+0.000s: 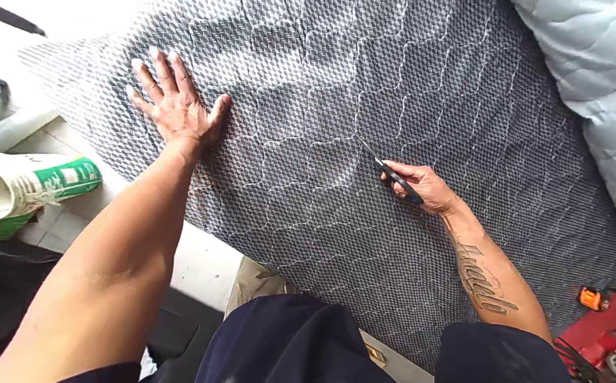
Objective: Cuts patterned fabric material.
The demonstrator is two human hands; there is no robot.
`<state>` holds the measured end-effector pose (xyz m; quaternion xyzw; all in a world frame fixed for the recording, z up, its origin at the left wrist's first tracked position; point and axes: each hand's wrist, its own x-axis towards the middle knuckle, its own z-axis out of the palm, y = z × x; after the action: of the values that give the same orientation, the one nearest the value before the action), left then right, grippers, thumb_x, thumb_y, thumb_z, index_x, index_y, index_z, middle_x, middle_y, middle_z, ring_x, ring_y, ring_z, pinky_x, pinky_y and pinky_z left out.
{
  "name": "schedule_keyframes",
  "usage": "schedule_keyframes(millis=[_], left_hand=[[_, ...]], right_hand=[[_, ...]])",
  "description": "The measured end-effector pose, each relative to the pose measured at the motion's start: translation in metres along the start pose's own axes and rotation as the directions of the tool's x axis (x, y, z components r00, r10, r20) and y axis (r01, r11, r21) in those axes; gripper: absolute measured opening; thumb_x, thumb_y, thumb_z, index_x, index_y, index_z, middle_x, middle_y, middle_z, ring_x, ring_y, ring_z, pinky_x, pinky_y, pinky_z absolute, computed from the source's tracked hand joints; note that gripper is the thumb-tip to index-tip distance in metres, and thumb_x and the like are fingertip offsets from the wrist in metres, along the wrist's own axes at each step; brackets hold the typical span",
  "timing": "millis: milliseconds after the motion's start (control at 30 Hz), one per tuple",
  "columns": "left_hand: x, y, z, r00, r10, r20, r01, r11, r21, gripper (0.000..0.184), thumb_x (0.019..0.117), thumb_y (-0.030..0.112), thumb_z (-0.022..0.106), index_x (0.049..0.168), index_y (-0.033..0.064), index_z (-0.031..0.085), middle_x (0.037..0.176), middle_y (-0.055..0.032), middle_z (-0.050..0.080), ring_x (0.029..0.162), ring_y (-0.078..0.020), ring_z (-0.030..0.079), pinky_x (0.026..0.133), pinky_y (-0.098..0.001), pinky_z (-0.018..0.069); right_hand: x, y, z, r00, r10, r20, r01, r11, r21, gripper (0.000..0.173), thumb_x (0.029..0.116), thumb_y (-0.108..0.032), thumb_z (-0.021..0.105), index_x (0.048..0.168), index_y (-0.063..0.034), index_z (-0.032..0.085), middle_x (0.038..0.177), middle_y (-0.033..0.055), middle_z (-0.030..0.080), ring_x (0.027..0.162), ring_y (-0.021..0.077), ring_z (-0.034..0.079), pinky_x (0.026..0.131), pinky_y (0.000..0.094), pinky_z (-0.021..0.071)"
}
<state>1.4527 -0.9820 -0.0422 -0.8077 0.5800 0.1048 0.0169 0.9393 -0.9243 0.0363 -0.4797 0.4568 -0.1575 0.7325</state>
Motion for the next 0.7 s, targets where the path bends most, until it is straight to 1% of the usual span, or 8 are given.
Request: schedule_keyframes(millis=[67, 200, 333, 400, 467, 567, 633, 700], left_hand=[[0.018, -0.005, -0.003, 1.000, 0.001, 0.007, -0.001, 1.000, 0.011, 0.120, 0.0770, 0.096, 0.025, 0.167, 0.0178, 0.010, 0.173, -0.0151, 0.008, 0.157, -0.0472, 0.006, 0.112, -0.0817, 0.0085], [0.057, -0.014, -0.013, 1.000, 0.023, 0.002, -0.023, 1.000, -0.005, 0.121, 0.0766, 0.096, 0.026, 0.166, 0.0167, 0.011, 0.172, -0.0173, 0.011, 0.157, -0.0462, 0.009, 0.113, -0.0801, 0.0098], [0.089, -0.022, -0.024, 0.997, 0.053, 0.048, -0.051, 0.998, -0.029, 0.120, 0.0778, 0.095, 0.026, 0.165, 0.0136, 0.017, 0.170, -0.0202, 0.019, 0.155, -0.0453, 0.018, 0.114, -0.0751, 0.0176], [0.102, -0.026, -0.026, 0.995, 0.090, 0.048, -0.088, 0.995, -0.050, 0.119, 0.0794, 0.094, 0.027, 0.164, 0.0107, 0.021, 0.168, -0.0214, 0.023, 0.154, -0.0451, 0.023, 0.114, -0.0729, 0.0223], [0.111, -0.029, -0.027, 0.991, 0.118, 0.061, -0.114, 0.991, -0.066, 0.119, 0.0803, 0.093, 0.028, 0.164, 0.0088, 0.021, 0.167, -0.0222, 0.024, 0.153, -0.0451, 0.024, 0.115, -0.0714, 0.0236], [0.113, -0.031, -0.027, 0.989, 0.135, 0.068, -0.128, 0.987, -0.095, 0.116, 0.0819, 0.090, 0.031, 0.163, 0.0079, 0.022, 0.167, -0.0217, 0.027, 0.153, -0.0439, 0.025, 0.115, -0.0700, 0.0249], [0.114, -0.031, -0.028, 0.989, 0.139, 0.054, -0.132, 0.984, -0.118, 0.113, 0.0834, 0.088, 0.033, 0.162, 0.0078, 0.025, 0.166, -0.0209, 0.029, 0.153, -0.0432, 0.027, 0.115, -0.0697, 0.0254], [0.115, -0.031, -0.028, 0.989, 0.135, 0.057, -0.127, 0.984, -0.124, 0.112, 0.0836, 0.088, 0.034, 0.162, 0.0085, 0.025, 0.166, -0.0197, 0.029, 0.154, -0.0421, 0.026, 0.115, -0.0688, 0.0249]], right_hand=[[0.012, -0.004, 0.006, 1.000, -0.005, -0.005, 0.005, 1.000, -0.021, 0.053, 0.0979, -0.023, 0.063, 0.147, -0.0038, 0.054, 0.115, -0.0006, 0.068, 0.082, 0.0022, 0.061, 0.073, 0.0174, 0.0523], [0.031, -0.016, 0.013, 0.998, 0.039, -0.050, -0.036, 0.997, 0.069, 0.051, 0.0948, -0.009, 0.063, 0.145, -0.0030, 0.056, 0.110, 0.0004, 0.070, 0.074, 0.0031, 0.063, 0.065, 0.0172, 0.0540], [0.056, -0.032, 0.023, 0.999, 0.011, -0.031, -0.010, 0.999, 0.034, 0.053, 0.0965, -0.017, 0.062, 0.146, -0.0026, 0.054, 0.120, -0.0008, 0.067, 0.085, 0.0010, 0.061, 0.075, 0.0170, 0.0523], [0.071, -0.039, 0.028, 0.999, 0.018, -0.047, -0.017, 1.000, 0.023, 0.052, 0.0956, -0.013, 0.063, 0.145, -0.0018, 0.055, 0.119, -0.0001, 0.068, 0.085, 0.0020, 0.064, 0.074, 0.0176, 0.0543], [0.082, -0.047, 0.033, 0.997, 0.048, -0.066, -0.044, 0.997, 0.056, 0.052, 0.0939, -0.010, 0.065, 0.144, -0.0021, 0.056, 0.113, -0.0003, 0.070, 0.077, 0.0027, 0.064, 0.066, 0.0170, 0.0544], [0.098, -0.058, 0.040, 0.999, 0.020, -0.048, -0.018, 0.999, 0.044, 0.055, 0.0955, -0.018, 0.065, 0.147, -0.0021, 0.053, 0.122, 0.0011, 0.067, 0.085, 0.0028, 0.063, 0.073, 0.0181, 0.0537], [0.111, -0.066, 0.047, 0.998, 0.022, -0.063, -0.021, 0.999, 0.026, 0.055, 0.0958, -0.018, 0.064, 0.147, -0.0023, 0.053, 0.123, 0.0014, 0.067, 0.087, 0.0025, 0.063, 0.075, 0.0181, 0.0533], [0.121, -0.072, 0.052, 0.994, 0.061, -0.094, -0.056, 0.997, 0.051, 0.053, 0.0945, -0.013, 0.065, 0.145, -0.0022, 0.055, 0.116, 0.0009, 0.069, 0.080, 0.0029, 0.063, 0.069, 0.0177, 0.0543]])
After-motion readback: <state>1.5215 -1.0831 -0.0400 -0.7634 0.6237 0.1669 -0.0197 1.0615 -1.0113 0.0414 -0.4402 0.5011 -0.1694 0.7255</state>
